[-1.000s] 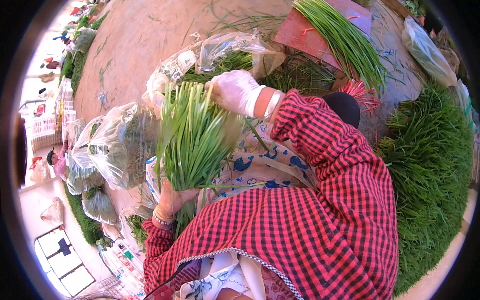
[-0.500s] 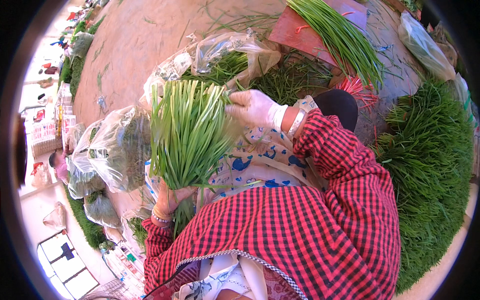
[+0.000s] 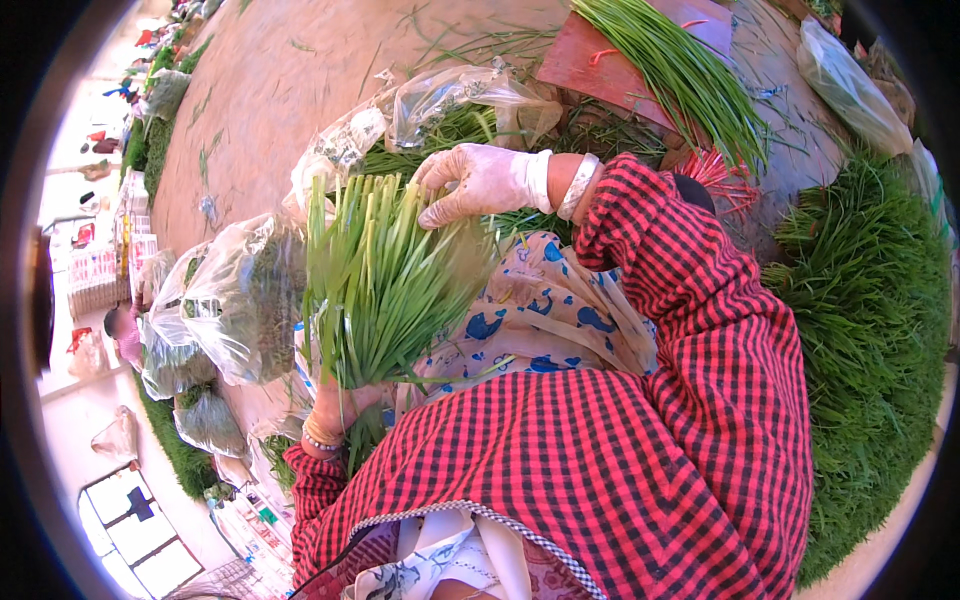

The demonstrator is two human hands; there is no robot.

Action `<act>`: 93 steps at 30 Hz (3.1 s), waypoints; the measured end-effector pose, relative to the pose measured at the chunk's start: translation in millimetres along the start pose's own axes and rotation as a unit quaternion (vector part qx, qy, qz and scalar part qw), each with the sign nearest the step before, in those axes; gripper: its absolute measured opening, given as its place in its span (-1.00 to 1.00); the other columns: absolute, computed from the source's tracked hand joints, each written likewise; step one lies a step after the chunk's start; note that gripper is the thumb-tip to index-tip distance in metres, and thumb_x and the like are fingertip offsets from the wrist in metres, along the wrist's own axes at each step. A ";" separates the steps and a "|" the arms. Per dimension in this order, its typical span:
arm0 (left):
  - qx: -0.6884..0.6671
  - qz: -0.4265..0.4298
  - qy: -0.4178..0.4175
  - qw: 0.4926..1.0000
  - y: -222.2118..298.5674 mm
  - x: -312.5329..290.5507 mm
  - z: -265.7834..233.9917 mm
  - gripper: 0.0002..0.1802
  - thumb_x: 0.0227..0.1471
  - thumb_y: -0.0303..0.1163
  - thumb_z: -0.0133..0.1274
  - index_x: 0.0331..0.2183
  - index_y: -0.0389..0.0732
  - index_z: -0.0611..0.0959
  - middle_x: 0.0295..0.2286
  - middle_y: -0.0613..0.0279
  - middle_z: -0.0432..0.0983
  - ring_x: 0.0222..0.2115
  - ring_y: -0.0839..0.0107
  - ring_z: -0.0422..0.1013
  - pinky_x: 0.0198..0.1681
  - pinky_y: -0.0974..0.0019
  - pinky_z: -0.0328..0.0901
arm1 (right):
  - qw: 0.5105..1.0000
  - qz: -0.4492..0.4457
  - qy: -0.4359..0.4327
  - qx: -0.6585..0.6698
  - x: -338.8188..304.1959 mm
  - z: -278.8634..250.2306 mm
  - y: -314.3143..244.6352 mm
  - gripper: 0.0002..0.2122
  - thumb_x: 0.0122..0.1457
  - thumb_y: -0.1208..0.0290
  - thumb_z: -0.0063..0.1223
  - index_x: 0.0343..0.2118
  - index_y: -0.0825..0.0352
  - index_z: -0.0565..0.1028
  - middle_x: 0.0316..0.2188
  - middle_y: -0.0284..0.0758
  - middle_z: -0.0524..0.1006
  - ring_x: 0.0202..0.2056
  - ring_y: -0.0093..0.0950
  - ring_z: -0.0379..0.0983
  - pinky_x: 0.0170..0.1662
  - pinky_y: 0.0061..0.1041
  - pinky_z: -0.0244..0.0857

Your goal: The person sorts and bundles green chives by hand, evening the root ends and tying each bundle with a red string before placing them into a sack.

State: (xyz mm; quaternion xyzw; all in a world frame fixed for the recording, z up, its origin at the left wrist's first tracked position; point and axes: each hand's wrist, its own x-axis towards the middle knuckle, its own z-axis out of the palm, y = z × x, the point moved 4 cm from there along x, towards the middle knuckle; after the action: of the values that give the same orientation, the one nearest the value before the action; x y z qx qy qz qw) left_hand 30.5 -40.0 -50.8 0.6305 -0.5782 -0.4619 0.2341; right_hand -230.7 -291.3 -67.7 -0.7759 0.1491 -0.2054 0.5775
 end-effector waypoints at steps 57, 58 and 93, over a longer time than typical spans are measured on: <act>-0.182 -0.091 0.038 0.978 19.1 6.7 6.9 -0.51 -0.11 -0.64 0.25 -0.06 -0.28 0.58 -0.28 0.27 0.62 -0.38 0.47 0.51 -0.33 0.35 0.43 | 0.944 0.200 0.127 0.229 -20.5 30.0 21.5 -0.75 0.30 0.17 0.11 -0.18 0.26 0.55 -0.57 -0.49 0.51 -0.61 -0.73 0.36 -0.54 -0.70 0.26; -0.173 -0.093 0.032 0.980 17.1 4.8 6.0 -0.49 -0.12 -0.63 0.26 -0.04 -0.28 0.58 -0.26 0.27 0.61 -0.35 0.46 0.51 -0.31 0.35 0.43 | 0.947 0.187 0.135 0.226 -17.6 27.2 21.7 -0.77 0.30 0.18 0.10 -0.24 0.26 0.56 -0.60 -0.50 0.50 -0.61 -0.73 0.36 -0.55 -0.70 0.25; 0.290 -0.108 -0.041 0.950 33.8 14.8 1.2 -0.41 -0.05 -0.19 0.24 0.07 0.02 0.55 -0.21 -0.01 0.63 -0.20 -0.04 0.55 -0.12 0.06 0.42 | 0.975 -0.081 -0.031 -0.204 51.2 73.7 -53.6 -0.59 0.23 0.02 0.06 -0.06 0.26 0.61 -0.27 -0.17 0.62 -0.08 -0.21 0.53 0.32 -0.17 0.06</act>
State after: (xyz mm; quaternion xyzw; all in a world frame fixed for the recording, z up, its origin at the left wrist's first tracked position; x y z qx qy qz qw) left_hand 10.8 -61.2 -27.9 0.7107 -0.6244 -0.3224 -0.0340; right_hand -150.2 -238.3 -27.1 -0.8927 0.1065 -0.1926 0.3933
